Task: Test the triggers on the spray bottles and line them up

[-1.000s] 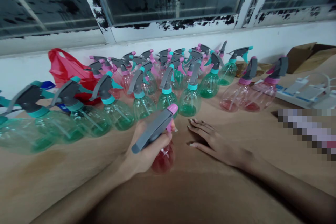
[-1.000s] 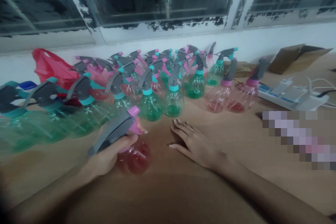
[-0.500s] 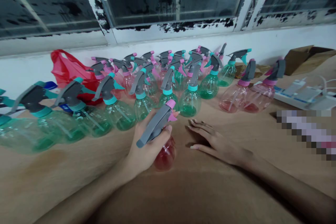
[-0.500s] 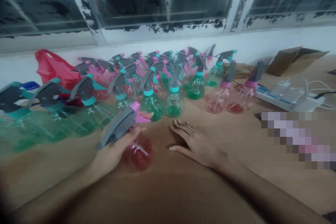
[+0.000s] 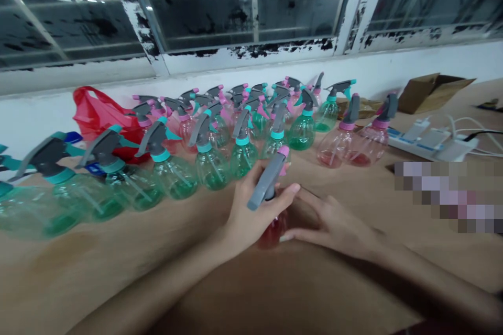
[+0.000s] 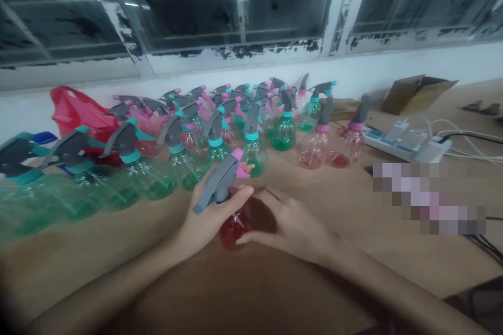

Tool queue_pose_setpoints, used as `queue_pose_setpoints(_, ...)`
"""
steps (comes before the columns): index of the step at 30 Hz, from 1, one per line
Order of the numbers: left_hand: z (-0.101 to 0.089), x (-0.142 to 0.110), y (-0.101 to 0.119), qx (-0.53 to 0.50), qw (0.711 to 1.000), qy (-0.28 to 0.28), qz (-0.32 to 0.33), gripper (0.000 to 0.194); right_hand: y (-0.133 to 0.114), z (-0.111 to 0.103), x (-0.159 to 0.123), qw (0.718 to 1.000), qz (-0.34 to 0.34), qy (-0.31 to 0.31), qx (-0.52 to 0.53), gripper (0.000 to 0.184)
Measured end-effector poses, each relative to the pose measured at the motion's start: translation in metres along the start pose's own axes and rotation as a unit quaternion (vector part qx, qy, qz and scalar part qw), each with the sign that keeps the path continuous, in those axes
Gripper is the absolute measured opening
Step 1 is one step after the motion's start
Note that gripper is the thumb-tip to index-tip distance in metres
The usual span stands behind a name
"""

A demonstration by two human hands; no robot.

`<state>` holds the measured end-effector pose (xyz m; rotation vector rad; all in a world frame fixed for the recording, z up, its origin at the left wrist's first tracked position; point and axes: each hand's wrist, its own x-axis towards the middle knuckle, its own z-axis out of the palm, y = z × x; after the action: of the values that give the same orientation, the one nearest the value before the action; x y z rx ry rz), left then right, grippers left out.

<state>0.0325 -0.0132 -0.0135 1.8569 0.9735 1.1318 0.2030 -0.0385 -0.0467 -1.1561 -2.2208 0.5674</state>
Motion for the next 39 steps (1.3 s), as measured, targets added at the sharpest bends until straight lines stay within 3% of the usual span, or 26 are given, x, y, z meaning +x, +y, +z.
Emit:
queue_pose_setpoints(6, 0.040, 0.017, 0.001, -0.043, 0.999, -0.013, 0.024, 0.038, 0.006, 0.004, -0.016, 0.994, 0.045, 0.085, -0.050, 0.071)
queue_pose_setpoints(12, 0.065, 0.032, 0.007, -0.037, 0.998, -0.050, 0.022, 0.055, 0.014, -0.003, -0.020, 0.986, 0.077, 0.126, -0.072, 0.045)
queue_pose_setpoints(16, 0.059, 0.024, -0.007, 0.025, 0.996, -0.080, 0.023, 0.070, 0.031, -0.013, -0.019, 0.984, 0.093, 0.146, -0.052, 0.050)
queue_pose_setpoints(19, 0.047, 0.005, -0.027, 0.089, 0.991, -0.095, 0.016, 0.059, 0.051, -0.023, -0.011, 0.978, 0.113, 0.158, -0.079, 0.060)
queue_pose_setpoints(23, 0.028, -0.019, -0.051, 0.223, 0.969, -0.109, 0.008, 0.050, 0.075, -0.035, 0.009, 0.958, 0.076, 0.193, -0.200, 0.062)
queue_pose_setpoints(29, 0.005, -0.019, -0.060, 0.315, 0.945, -0.088, 0.018, 0.037, 0.090, -0.041, 0.038, 0.941, 0.090, 0.210, -0.249, 0.060)
queue_pose_setpoints(34, 0.014, -0.014, -0.063, 0.321, 0.939, -0.125, 0.024, 0.033, 0.093, -0.042, 0.055, 0.939, 0.107, 0.227, -0.233, 0.066)
queue_pose_setpoints(39, 0.039, -0.005, -0.071, 0.328, 0.926, -0.163, 0.095, 0.039, 0.093, -0.041, 0.063, 0.941, 0.136, 0.233, -0.203, 0.069)
